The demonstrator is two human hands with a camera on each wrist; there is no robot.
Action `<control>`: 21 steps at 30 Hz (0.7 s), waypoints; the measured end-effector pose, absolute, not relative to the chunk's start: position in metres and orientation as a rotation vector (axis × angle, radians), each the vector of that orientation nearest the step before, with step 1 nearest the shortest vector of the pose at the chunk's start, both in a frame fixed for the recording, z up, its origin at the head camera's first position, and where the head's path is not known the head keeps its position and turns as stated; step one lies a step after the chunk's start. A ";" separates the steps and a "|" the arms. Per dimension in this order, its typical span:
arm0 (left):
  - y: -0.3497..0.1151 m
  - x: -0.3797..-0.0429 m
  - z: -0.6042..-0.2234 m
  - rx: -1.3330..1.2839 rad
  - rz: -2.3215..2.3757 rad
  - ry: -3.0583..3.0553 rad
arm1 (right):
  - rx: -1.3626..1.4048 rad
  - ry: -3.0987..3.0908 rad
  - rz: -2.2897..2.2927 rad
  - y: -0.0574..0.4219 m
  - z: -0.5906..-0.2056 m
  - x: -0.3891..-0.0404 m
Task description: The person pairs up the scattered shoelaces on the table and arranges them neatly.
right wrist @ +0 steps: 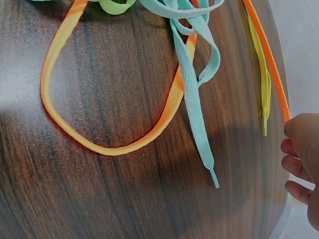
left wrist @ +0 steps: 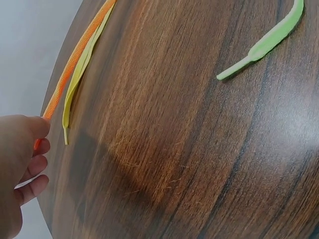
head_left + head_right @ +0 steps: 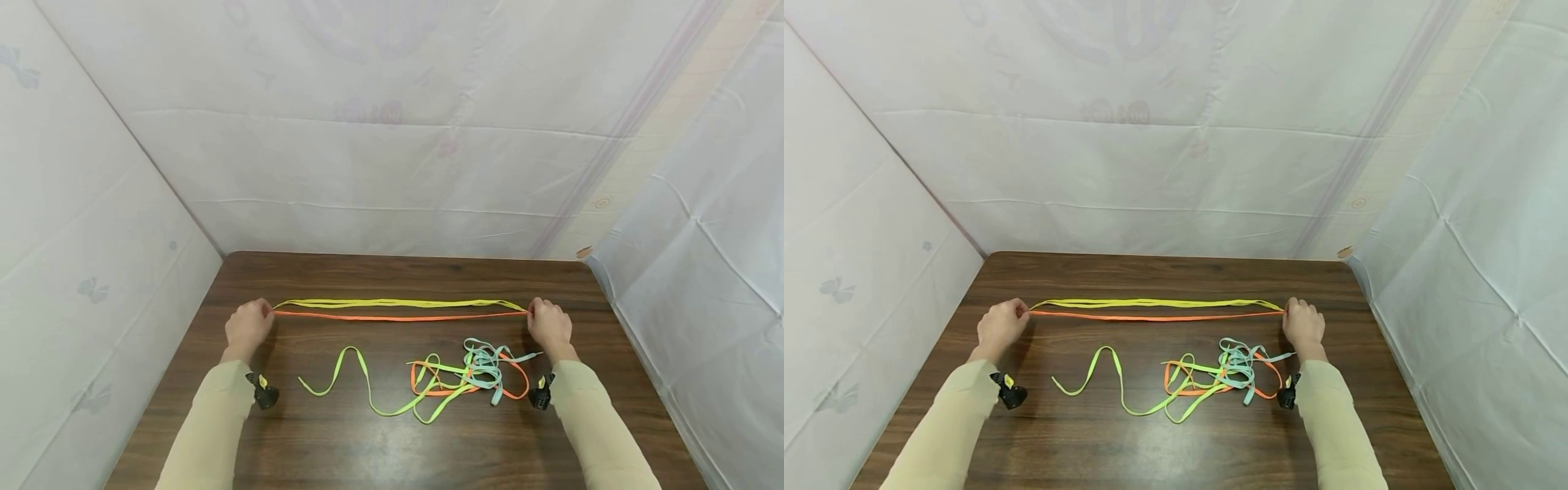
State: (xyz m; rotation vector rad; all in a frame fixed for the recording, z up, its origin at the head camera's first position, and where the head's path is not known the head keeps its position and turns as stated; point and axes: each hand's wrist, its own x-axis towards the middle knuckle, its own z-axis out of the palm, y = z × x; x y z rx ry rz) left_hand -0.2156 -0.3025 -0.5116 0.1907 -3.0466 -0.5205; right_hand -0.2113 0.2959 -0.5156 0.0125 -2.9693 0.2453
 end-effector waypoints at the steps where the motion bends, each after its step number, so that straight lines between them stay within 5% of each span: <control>1: -0.303 -0.216 -0.512 0.194 -0.521 -3.045 | 0.008 -2.975 0.245 0.296 -0.516 -0.211; 21: -0.296 -0.209 -0.525 0.222 -0.548 -3.026 | -0.034 -3.054 0.237 0.291 -0.527 -0.207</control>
